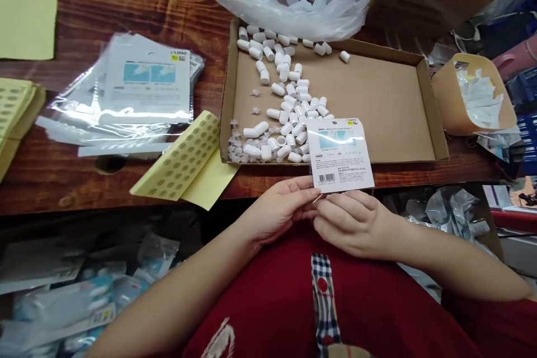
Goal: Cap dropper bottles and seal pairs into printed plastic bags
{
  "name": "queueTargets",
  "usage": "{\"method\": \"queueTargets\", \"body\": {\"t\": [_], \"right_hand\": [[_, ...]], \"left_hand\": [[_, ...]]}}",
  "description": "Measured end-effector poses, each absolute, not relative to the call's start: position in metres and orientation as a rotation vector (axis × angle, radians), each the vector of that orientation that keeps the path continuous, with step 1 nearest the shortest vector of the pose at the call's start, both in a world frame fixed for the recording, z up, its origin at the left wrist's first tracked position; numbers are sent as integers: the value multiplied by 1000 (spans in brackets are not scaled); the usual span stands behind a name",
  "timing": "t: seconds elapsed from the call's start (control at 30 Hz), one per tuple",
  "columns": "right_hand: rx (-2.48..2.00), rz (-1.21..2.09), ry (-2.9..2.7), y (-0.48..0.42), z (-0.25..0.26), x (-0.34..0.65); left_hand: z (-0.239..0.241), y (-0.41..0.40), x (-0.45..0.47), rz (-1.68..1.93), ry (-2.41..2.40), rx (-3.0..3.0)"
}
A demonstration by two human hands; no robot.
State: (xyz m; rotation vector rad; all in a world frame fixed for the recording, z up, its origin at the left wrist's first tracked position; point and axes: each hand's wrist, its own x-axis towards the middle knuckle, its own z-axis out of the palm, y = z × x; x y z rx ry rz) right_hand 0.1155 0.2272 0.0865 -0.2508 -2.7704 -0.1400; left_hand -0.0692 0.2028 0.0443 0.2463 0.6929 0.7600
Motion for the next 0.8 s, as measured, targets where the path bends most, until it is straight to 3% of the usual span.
{"method": "queueTargets", "body": {"t": [0.37, 0.8], "right_hand": [[-907, 599, -2886, 249, 122, 89], [-1101, 396, -2998, 251, 113, 74]], "left_hand": [[33, 196, -71, 667, 624, 329], [30, 196, -80, 615, 580, 351]]}}
